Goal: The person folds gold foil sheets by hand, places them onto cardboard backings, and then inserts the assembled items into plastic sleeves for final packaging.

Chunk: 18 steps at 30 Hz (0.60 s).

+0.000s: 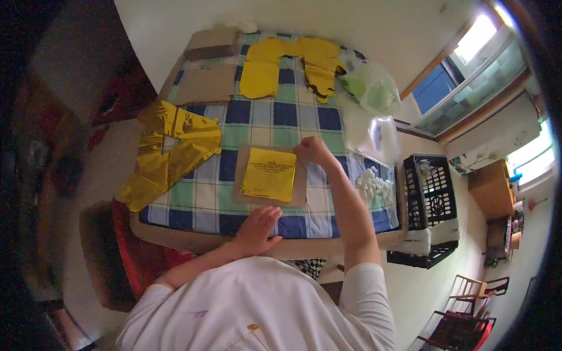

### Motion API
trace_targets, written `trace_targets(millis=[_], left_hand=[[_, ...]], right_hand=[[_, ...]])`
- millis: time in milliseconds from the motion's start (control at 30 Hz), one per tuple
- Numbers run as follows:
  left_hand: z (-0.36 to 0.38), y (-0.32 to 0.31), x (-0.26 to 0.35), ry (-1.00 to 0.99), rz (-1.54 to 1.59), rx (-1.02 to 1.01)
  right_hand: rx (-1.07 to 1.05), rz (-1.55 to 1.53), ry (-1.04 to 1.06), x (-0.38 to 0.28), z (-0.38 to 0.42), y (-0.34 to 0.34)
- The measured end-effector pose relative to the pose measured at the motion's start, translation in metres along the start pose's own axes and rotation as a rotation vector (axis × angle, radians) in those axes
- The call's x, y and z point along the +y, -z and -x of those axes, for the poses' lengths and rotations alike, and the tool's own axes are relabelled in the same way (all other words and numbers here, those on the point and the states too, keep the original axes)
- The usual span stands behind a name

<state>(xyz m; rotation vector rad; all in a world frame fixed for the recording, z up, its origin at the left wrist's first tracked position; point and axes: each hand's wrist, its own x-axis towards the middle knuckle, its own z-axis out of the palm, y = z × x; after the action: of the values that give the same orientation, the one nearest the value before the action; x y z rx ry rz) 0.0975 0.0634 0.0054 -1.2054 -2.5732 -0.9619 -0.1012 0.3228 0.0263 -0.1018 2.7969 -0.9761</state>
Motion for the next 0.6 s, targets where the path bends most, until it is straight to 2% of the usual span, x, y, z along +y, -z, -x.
trace_targets(millis=[67, 167, 233, 300, 367, 467, 600], left_hand=[[0.000, 0.000, 0.000, 0.014, -0.008, -0.030], [0.001, -0.001, -0.001, 0.002, -0.023, -0.031], [0.001, -0.001, -0.001, -0.012, -0.027, -0.024], [0.000, -0.001, -0.001, -0.021, -0.026, -0.018], [-0.001, 0.001, -0.001, -0.029, -0.038, -0.021], [-0.001, 0.004, 0.000, -0.023, -0.034, -0.027], [0.000, 0.001, -0.001, -0.021, -0.022, -0.025]], right_hand=[[0.050, 0.014, -0.014, -0.008, 0.006, 0.001], [-0.024, 0.067, -0.045, -0.005, 0.001, 0.010], [-0.191, -0.098, 0.236, 0.052, -0.052, -0.011], [-0.219, -0.085, 0.331, 0.058, -0.064, -0.017], [-0.112, 0.102, 0.244, -0.005, -0.042, -0.015], [-0.441, 0.032, 0.029, -0.065, -0.031, -0.007], [-0.424, -0.135, 0.089, -0.092, -0.021, -0.007]])
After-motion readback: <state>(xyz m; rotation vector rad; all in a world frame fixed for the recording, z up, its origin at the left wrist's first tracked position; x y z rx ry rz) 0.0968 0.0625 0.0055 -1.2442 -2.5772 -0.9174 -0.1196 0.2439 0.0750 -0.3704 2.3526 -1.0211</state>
